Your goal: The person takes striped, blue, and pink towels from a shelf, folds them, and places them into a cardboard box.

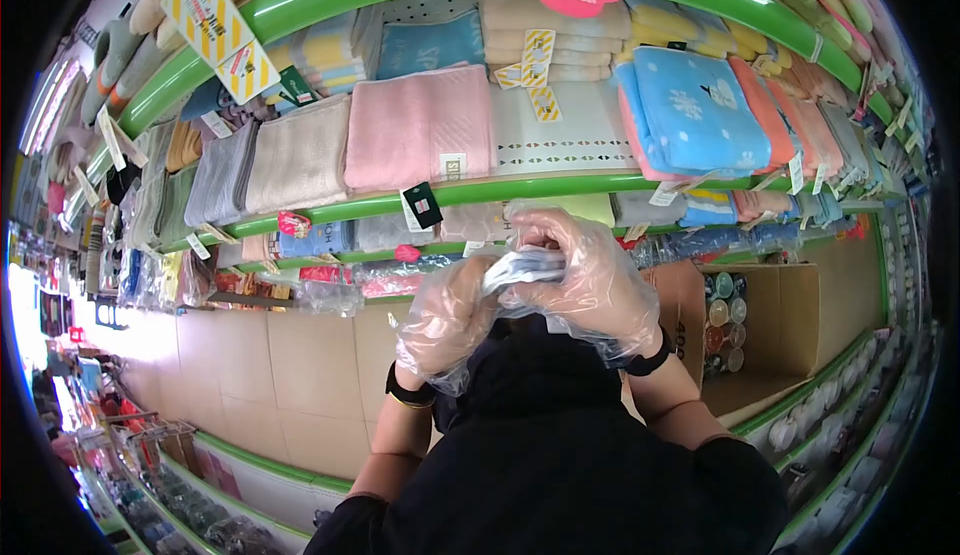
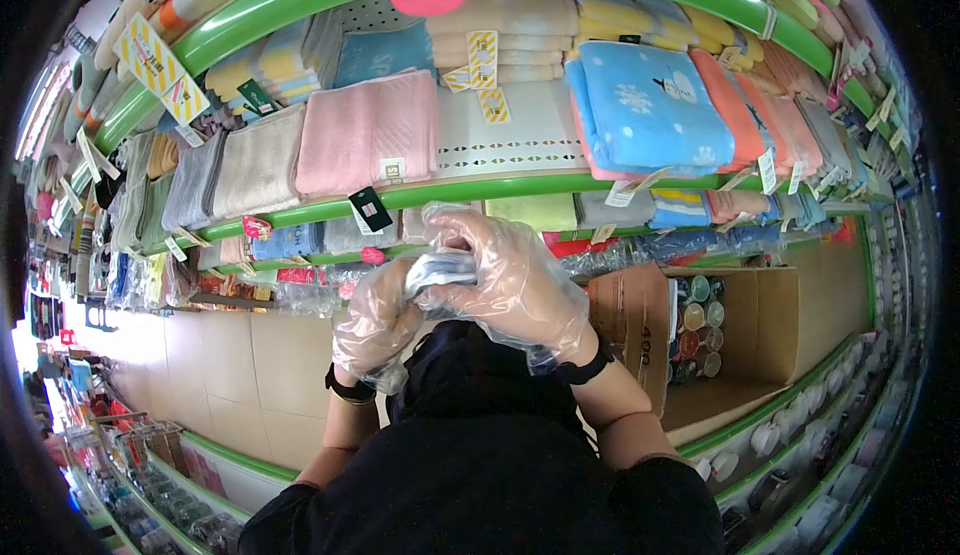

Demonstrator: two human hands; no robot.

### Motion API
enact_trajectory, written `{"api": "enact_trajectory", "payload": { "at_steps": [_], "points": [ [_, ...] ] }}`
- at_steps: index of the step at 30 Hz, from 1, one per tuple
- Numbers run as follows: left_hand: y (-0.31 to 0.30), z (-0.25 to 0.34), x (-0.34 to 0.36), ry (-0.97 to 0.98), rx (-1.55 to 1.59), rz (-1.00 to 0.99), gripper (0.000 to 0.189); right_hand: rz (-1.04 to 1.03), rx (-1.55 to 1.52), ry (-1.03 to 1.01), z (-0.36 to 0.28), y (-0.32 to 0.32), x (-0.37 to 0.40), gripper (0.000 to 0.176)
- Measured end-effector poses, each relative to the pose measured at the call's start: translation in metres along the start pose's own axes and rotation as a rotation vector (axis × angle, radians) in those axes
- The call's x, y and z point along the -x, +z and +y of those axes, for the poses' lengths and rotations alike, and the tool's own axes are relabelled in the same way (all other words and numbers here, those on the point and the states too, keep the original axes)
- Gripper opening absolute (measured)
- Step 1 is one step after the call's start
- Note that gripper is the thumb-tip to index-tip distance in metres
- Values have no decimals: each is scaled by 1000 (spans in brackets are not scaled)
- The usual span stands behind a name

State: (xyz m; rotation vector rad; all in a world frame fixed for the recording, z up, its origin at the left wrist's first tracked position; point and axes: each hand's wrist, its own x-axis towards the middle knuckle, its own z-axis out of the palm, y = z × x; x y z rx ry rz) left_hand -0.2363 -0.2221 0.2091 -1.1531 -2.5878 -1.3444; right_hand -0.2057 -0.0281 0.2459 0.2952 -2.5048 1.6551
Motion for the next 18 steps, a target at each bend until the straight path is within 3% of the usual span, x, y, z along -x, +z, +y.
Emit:
{"api": "enact_trajectory", "payload": {
  "at_steps": [2, 6, 8, 11, 18],
  "points": [
    [-1, -4, 1, -9, 26, 20, 29, -35, 263, -89, 2, -9, -1, 51],
    [-6, -9, 4, -46, 96, 40, 27, -21, 208, -58, 7, -8, 6, 51],
    [-7, -7, 5, -61, 97, 37, 29, 170, 229, -343, 6, -7, 6, 41],
    [-6, -1, 5, -87, 140, 4, 32, 134, 340, -441, 11, -9, 4, 30],
    [-2, 6, 3, -11, 150, 71, 37, 120, 324, -448, 10, -3, 3, 27]
  ]
}}
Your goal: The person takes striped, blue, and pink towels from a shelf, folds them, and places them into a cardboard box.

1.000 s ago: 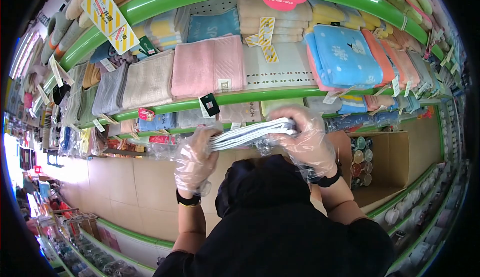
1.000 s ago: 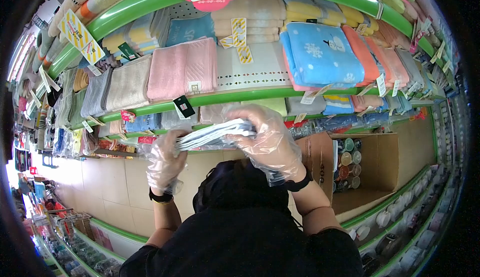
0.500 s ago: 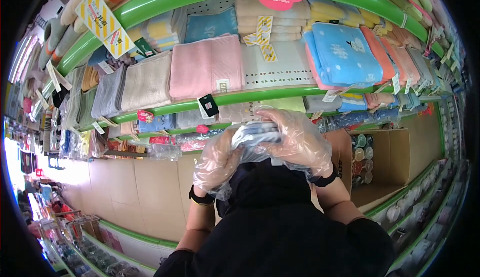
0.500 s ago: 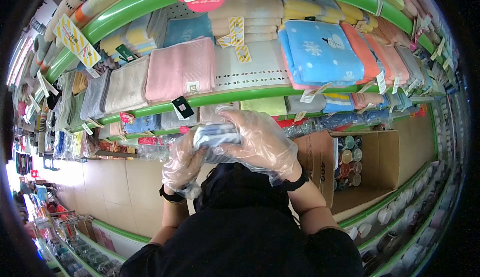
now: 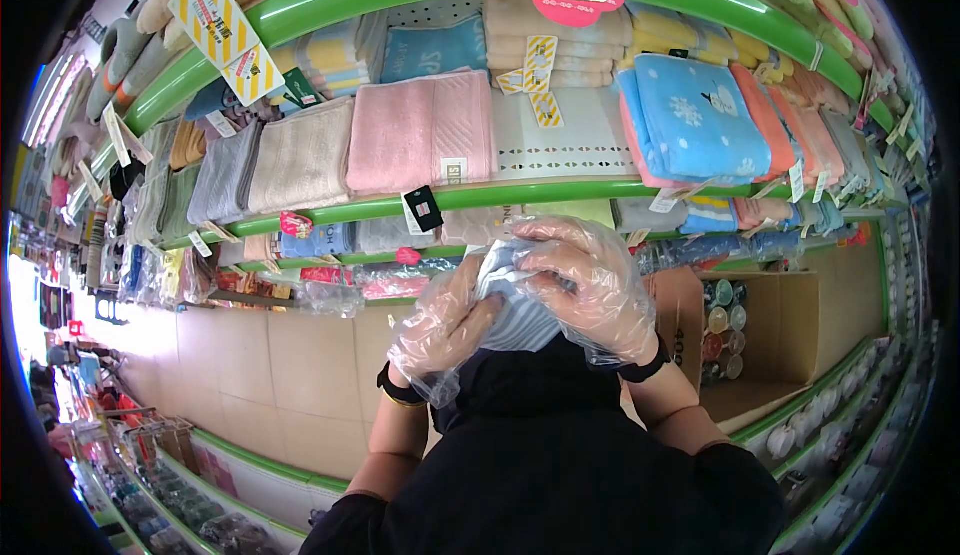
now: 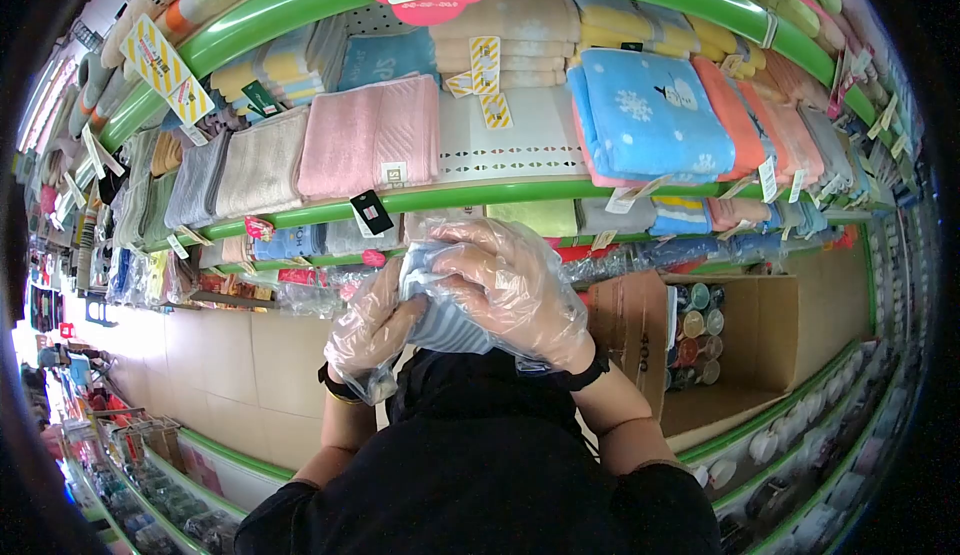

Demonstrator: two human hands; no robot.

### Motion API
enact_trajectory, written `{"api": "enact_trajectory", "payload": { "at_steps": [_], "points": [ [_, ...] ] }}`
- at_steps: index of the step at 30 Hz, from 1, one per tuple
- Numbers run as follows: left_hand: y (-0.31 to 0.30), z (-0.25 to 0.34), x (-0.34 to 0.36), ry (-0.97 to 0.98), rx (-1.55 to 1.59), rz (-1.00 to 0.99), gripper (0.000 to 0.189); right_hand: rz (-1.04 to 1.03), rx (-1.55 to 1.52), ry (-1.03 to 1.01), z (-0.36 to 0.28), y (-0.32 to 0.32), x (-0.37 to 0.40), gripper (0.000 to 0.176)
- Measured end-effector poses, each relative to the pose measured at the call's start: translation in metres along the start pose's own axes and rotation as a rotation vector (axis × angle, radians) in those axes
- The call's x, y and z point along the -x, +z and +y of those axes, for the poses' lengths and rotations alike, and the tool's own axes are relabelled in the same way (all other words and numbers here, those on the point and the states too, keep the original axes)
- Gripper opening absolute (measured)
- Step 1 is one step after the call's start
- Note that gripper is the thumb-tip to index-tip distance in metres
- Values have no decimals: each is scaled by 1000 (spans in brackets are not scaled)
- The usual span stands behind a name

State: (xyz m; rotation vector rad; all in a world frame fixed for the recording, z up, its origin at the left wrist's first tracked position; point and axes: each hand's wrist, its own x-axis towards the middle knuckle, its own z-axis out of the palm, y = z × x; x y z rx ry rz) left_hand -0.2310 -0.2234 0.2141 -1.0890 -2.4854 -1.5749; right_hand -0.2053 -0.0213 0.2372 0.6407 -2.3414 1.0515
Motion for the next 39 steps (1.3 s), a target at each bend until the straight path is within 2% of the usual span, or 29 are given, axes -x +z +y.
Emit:
{"api": "enact_trajectory", "payload": {
  "at_steps": [2, 6, 8, 12, 14, 18, 20, 24, 26, 27, 29, 30, 31, 33, 34, 35, 37, 38, 39],
  "points": [
    [-3, -2, -5, -63, 40, -161, 41, 34, -37, 9, 2, 4, 2, 28],
    [-3, 0, -8, -6, 40, -178, 46, 51, -88, 16, 3, 7, 4, 29],
    [-3, 3, -8, -217, 9, -268, 45, 77, -110, 26, 3, 9, 4, 27],
    [3, 0, -4, -173, -67, -210, 49, 74, -70, 37, 5, 8, 6, 26],
    [5, 5, -3, -11, -204, -121, 51, 82, -12, -22, 6, 9, 4, 27],
    [9, 2, -4, -15, -256, -143, 49, 96, 34, -13, 5, 9, -3, 30],
    [11, -4, -6, 57, -266, -146, 45, -304, -30, 506, 1, 3, -4, 37],
    [14, 10, -14, 49, -287, -146, 44, -294, -87, 366, 12, -8, -5, 41],
    [15, 14, -15, 170, -377, -23, 45, -457, -60, 371, 22, -13, -2, 43],
    [11, 14, -16, 171, -379, -19, 45, -457, -59, 367, 28, -17, 2, 43],
    [-4, 13, -18, 57, -326, -20, 50, -246, -155, 246, 37, -22, 10, 38],
    [-14, 16, -20, 0, -309, -41, 48, -152, -186, 307, 20, -32, 4, 30],
    [-22, 9, -18, -1, -308, -38, 48, -155, -186, 305, 20, -33, 6, 30],
    [-34, -10, -13, 43, -321, -135, 39, 61, -288, 319, 25, -39, 15, 22],
    [-34, -19, -9, -9, -265, -104, 33, 106, -426, 369, 24, -41, 20, 25],
    [-34, -21, -8, -12, -266, -101, 33, 102, -428, 367, 27, -41, 24, 25],
    [-34, -24, -4, 30, -147, 61, 31, 205, -546, 428, 32, -38, 31, 27],
    [-34, -29, -5, 111, -47, 78, 28, 191, -651, 456, 33, -39, 30, 29],
    [-33, -27, -4, 114, -49, 78, 28, 192, -651, 452, 32, -36, 30, 29]
  ]
}}
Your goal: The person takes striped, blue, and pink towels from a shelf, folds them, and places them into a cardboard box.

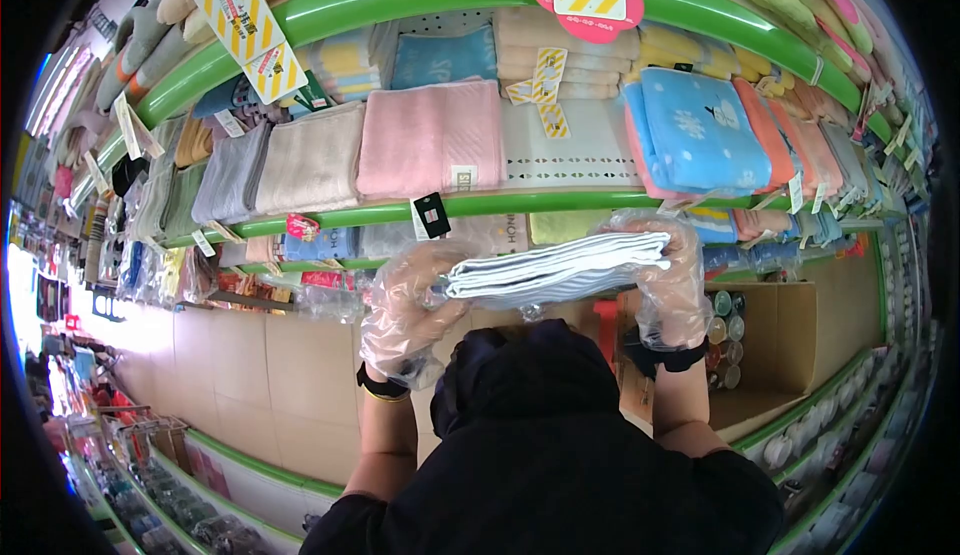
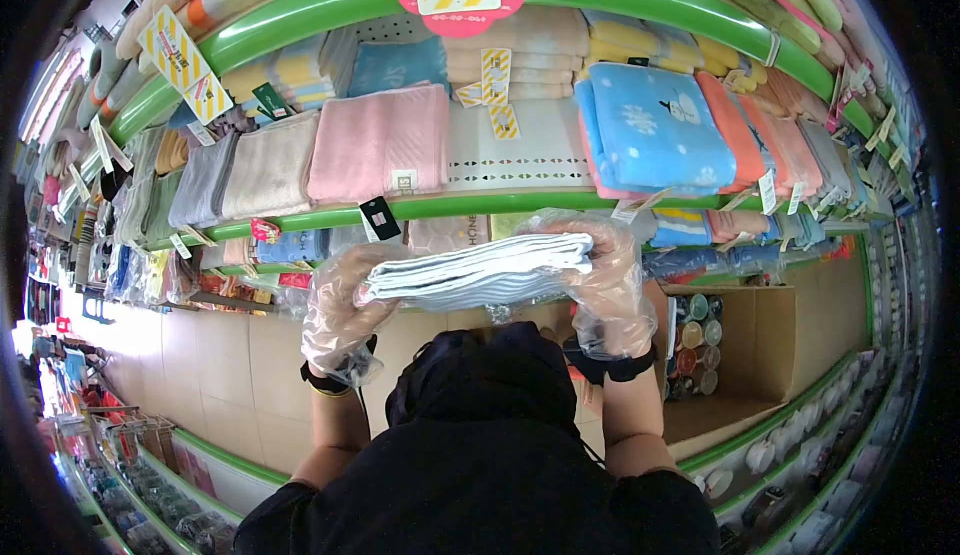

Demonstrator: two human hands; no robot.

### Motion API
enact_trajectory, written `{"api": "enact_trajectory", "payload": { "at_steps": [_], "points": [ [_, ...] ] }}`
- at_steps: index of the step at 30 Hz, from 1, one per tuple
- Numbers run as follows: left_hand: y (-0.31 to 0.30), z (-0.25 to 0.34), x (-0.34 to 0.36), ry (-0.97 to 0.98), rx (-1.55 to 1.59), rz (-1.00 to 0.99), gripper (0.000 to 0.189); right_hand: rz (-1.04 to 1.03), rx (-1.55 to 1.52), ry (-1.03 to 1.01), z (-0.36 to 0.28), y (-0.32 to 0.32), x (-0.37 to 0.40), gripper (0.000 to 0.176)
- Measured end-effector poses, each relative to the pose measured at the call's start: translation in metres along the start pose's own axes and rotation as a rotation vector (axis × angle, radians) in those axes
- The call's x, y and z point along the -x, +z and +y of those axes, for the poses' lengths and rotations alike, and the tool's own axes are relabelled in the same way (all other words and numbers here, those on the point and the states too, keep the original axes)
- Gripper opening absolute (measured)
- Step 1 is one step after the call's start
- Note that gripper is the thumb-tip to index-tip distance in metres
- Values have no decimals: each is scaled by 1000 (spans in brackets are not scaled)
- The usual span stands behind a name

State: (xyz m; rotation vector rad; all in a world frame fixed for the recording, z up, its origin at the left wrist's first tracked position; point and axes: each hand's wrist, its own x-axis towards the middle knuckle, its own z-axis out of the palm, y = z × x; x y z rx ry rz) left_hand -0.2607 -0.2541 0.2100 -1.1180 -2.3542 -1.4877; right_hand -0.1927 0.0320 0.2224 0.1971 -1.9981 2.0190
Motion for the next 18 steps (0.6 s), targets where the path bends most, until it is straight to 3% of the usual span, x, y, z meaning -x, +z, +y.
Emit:
{"api": "enact_trajectory", "payload": {
  "at_steps": [2, 6, 10, 11, 16, 18],
  "points": [
    [5, 4, 1, -193, 275, 44, 29, 138, -232, 41, 4, 7, 3, 35],
    [29, 4, -2, -167, 649, 67, 39, 124, -103, 72, 9, 6, 6, 33],
    [38, -8, 0, -359, 567, 79, 35, 99, -84, 151, 13, -3, 7, 32],
    [36, -4, -3, -339, 515, 90, 26, 90, -7, 207, 11, -5, 6, 35],
    [39, 8, -29, -213, 331, -51, 20, -99, 270, 336, -19, -21, 2, 54],
    [44, 14, -40, -27, 76, -234, 22, -356, 871, 130, -30, -21, -1, 56]
  ]
}}
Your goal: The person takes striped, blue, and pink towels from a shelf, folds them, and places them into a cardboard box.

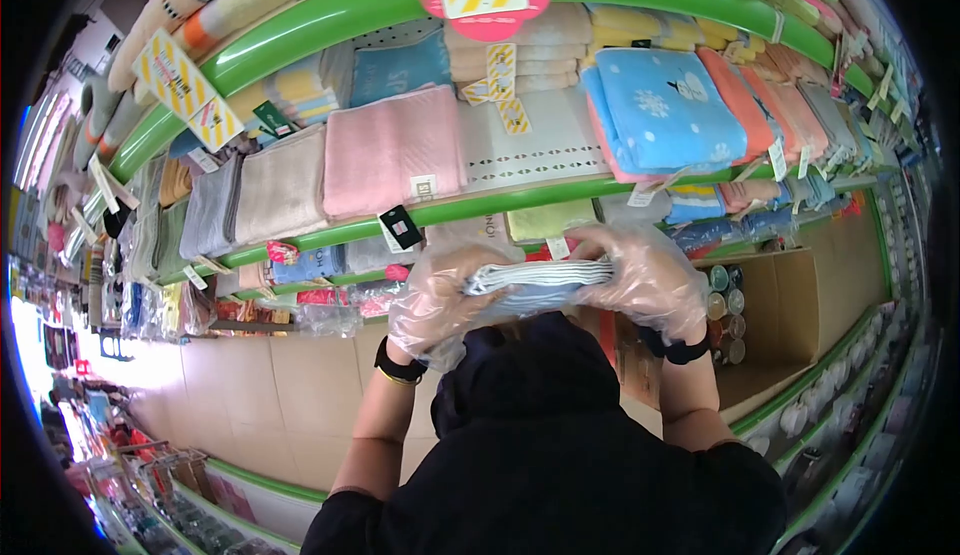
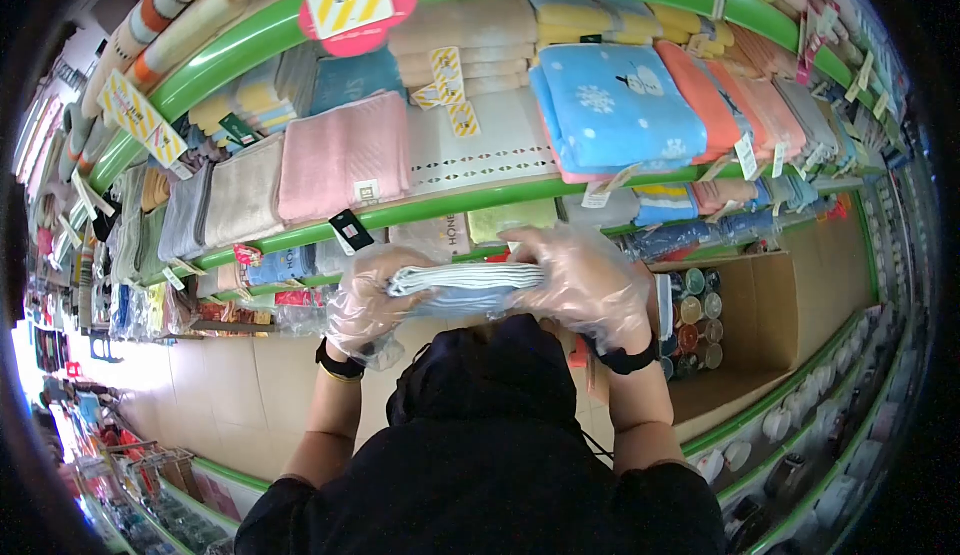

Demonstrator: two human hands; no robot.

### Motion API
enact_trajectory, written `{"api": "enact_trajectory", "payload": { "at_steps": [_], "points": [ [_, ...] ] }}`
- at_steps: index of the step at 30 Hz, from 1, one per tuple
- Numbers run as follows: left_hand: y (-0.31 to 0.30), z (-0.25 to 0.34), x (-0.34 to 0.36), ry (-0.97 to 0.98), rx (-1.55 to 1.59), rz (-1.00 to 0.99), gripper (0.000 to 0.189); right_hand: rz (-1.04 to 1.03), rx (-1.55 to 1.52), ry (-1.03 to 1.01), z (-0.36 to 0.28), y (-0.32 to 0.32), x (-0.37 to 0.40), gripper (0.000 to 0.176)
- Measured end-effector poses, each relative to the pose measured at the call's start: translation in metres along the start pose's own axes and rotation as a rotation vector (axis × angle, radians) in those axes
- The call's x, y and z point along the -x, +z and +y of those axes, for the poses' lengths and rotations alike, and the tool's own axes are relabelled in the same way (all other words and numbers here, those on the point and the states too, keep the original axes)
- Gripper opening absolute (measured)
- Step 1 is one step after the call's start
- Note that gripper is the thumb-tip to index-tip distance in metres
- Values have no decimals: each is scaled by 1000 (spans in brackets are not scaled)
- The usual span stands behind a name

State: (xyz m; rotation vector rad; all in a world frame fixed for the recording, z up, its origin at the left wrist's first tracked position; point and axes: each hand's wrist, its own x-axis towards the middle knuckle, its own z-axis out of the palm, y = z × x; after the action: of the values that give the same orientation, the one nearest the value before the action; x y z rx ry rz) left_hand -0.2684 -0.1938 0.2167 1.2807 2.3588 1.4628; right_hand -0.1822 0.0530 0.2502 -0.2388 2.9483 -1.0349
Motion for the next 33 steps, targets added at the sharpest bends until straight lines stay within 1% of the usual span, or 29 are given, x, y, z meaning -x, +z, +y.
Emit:
{"api": "enact_trajectory", "payload": {
  "at_steps": [1, 2, 4, 5, 6, 8, 9, 11, 12, 14, 15, 16, 18, 19, 20, 22, 23, 24, 26, 27, 28, 29, 30, 31, 32, 33],
  "points": [
    [4, 5, -8, 46, -44, -24, 21, 60, 71, -113, -1, 4, -2, 54],
    [6, 11, -15, 53, -39, -33, 21, 67, 72, -103, -1, 8, -4, 54],
    [10, 20, -26, 115, -79, -115, 20, 69, 103, -253, -3, 13, -7, 45],
    [14, 19, -30, 129, -59, -131, 21, 54, 108, -231, -7, 12, -9, 40],
    [17, 18, -32, 135, -57, -138, 21, 61, 109, -224, -7, 8, -10, 40],
    [22, 17, -35, 76, 104, -111, 32, -67, 107, -62, -7, -1, -10, 34],
    [24, 18, -36, 79, 107, -117, 32, -64, 107, -56, -1, -3, -6, 34],
    [28, 21, -36, -41, 226, -42, 41, 82, -14, -173, 14, -10, 7, 31],
    [30, 17, -37, -38, 234, -49, 41, 84, -10, -163, 17, -19, 12, 31],
    [34, 5, -37, -99, 16, -306, 48, -25, -51, -82, 14, -44, 20, 34],
    [33, 14, -38, -254, -26, -362, 50, -22, -66, -71, 9, -54, 23, 37],
    [39, 9, -34, -251, -20, -373, 50, -20, -66, -58, 12, -59, 27, 37],
    [49, -3, -32, -257, 123, -180, 43, -24, -42, 153, 21, -69, 37, 39],
    [49, -7, -32, -374, 159, -227, 44, -9, -135, 228, 20, -73, 42, 36],
    [56, -7, -33, -373, 164, -237, 44, -6, -135, 239, 26, -71, 48, 36],
    [78, -8, -33, -295, 648, -42, 46, 156, -384, 295, 42, -62, 66, 34],
    [85, -15, -41, -101, 604, -122, 51, 184, -380, 348, 47, -61, 73, 33],
    [96, -18, -44, -94, 614, -147, 51, 203, -379, 368, 49, -65, 82, 33],
    [117, -21, -48, -194, 341, -327, 52, 247, -331, 458, 48, -74, 101, 34],
    [120, -15, -58, -164, 197, -475, 56, 275, -333, 489, 52, -76, 111, 34],
    [129, -14, -62, -146, 209, -516, 56, 319, -254, 444, 56, -78, 121, 33],
    [141, -14, -62, -133, 128, -504, 50, 357, -172, 403, 59, -81, 133, 32],
    [151, -8, -66, -118, 52, -489, 45, 380, -166, 446, 60, -84, 146, 32],
    [158, -1, -72, -57, 8, -513, 46, 397, -209, 504, 61, -89, 159, 31],
    [167, 11, -79, -34, 32, -548, 46, 414, -253, 559, 61, -93, 173, 30],
    [176, 22, -85, -80, 228, -597, 51, 416, -170, 655, 63, -99, 189, 28]
  ]
}}
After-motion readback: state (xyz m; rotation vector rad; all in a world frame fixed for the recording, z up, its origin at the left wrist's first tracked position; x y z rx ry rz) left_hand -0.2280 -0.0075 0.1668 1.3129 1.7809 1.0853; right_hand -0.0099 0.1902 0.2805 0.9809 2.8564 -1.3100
